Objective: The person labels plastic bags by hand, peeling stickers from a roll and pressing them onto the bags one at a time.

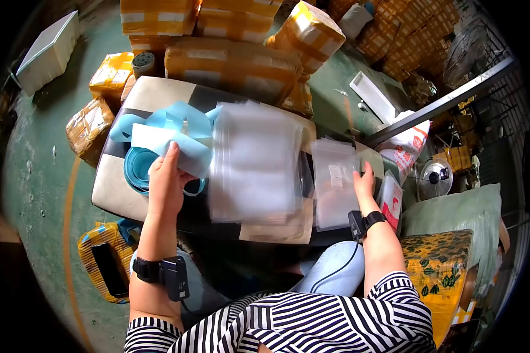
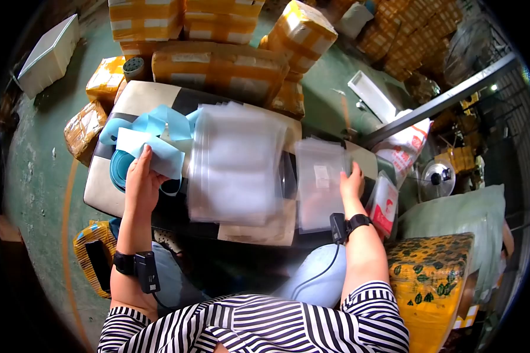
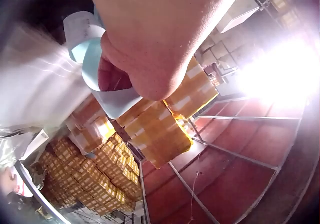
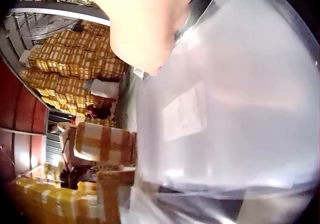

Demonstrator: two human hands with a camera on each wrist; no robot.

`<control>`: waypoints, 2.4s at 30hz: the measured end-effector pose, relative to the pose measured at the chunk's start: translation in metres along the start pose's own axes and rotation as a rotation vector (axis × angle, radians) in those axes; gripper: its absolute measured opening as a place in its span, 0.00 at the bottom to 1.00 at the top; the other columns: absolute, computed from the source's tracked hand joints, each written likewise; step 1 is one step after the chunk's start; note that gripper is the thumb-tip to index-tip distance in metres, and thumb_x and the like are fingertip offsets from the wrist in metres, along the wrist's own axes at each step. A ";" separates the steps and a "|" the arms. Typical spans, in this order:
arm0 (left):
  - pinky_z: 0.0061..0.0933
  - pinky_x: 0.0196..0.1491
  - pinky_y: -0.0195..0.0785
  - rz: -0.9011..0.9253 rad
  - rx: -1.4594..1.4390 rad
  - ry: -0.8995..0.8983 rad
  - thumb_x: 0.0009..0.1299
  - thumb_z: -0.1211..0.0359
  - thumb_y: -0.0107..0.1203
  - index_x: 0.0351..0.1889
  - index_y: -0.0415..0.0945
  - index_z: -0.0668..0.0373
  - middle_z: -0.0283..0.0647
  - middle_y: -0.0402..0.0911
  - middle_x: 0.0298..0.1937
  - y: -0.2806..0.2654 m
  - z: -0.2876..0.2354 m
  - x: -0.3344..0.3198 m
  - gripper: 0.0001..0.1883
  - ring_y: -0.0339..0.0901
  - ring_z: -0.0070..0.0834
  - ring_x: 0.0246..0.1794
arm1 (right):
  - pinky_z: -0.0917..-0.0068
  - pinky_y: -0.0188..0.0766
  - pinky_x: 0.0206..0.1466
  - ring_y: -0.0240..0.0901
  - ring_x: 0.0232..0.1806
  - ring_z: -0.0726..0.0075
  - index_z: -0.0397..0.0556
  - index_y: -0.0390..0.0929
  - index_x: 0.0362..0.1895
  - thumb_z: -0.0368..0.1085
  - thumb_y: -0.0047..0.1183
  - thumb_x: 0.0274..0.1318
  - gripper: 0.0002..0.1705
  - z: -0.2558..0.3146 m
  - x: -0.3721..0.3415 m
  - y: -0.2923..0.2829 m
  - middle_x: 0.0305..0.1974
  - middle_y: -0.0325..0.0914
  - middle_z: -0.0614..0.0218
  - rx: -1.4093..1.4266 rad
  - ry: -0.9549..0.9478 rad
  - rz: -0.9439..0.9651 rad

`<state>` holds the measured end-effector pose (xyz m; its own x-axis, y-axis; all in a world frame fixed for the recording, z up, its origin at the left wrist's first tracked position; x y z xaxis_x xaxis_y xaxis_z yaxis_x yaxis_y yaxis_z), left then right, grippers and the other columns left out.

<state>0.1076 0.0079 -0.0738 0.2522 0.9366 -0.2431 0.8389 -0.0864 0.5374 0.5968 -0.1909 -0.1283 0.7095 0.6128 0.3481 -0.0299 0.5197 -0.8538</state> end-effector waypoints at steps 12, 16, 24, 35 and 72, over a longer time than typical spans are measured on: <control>0.39 0.46 0.65 0.287 -0.407 -0.315 0.67 0.59 0.46 0.50 0.61 0.66 0.44 0.71 0.45 -0.004 -0.009 -0.012 0.21 0.71 0.36 0.44 | 0.73 0.56 0.59 0.62 0.55 0.68 0.44 0.70 0.50 0.26 0.53 0.47 0.22 0.352 -0.130 -0.002 0.53 0.67 0.63 0.976 -0.579 1.029; 0.34 0.45 0.66 0.120 -0.427 -0.186 0.69 0.56 0.40 0.47 0.64 0.68 0.42 0.74 0.39 -0.003 -0.025 -0.012 0.22 0.74 0.34 0.38 | 0.79 0.64 0.48 0.68 0.41 0.78 0.38 0.71 0.43 0.27 0.47 0.54 0.11 0.347 -0.137 0.003 0.40 0.73 0.68 1.008 -0.309 1.069; 0.18 0.26 0.56 0.296 0.280 -0.090 0.67 0.55 0.45 0.28 0.74 0.63 0.29 0.70 0.21 -0.005 -0.011 -0.014 0.19 0.63 0.14 0.22 | 0.76 0.66 0.40 0.69 0.33 0.72 0.44 0.72 0.39 0.25 0.54 0.45 0.14 0.373 -0.141 -0.013 0.29 0.73 0.66 0.868 -0.511 0.560; 0.17 0.23 0.51 0.231 0.337 -0.129 0.67 0.55 0.45 0.21 0.71 0.59 0.27 0.65 0.17 0.001 -0.013 -0.018 0.19 0.58 0.14 0.18 | 0.71 0.66 0.37 0.68 0.34 0.60 0.46 0.74 0.28 0.22 0.56 0.34 0.12 0.374 -0.134 -0.020 0.31 0.72 0.64 0.595 -0.929 0.313; 0.15 0.23 0.49 -0.028 0.216 0.077 0.68 0.54 0.45 0.22 0.72 0.62 0.27 0.64 0.19 -0.008 -0.003 0.000 0.21 0.58 0.13 0.20 | 0.60 0.67 0.43 0.70 0.40 0.47 0.50 0.65 0.47 0.43 0.52 0.47 0.23 0.263 -0.046 0.082 0.37 0.74 0.53 -0.120 -0.365 0.436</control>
<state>0.0994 0.0098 -0.0760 0.1963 0.9622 -0.1887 0.9310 -0.1225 0.3438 0.3767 -0.0197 -0.1126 0.3599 0.9318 0.0473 -0.1692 0.1150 -0.9788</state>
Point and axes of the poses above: each hand's wrist, its own x-axis towards the middle knuckle, its own y-axis out of the palm, z = x × y, the point moved 1 cm from there along x, towards the middle knuckle
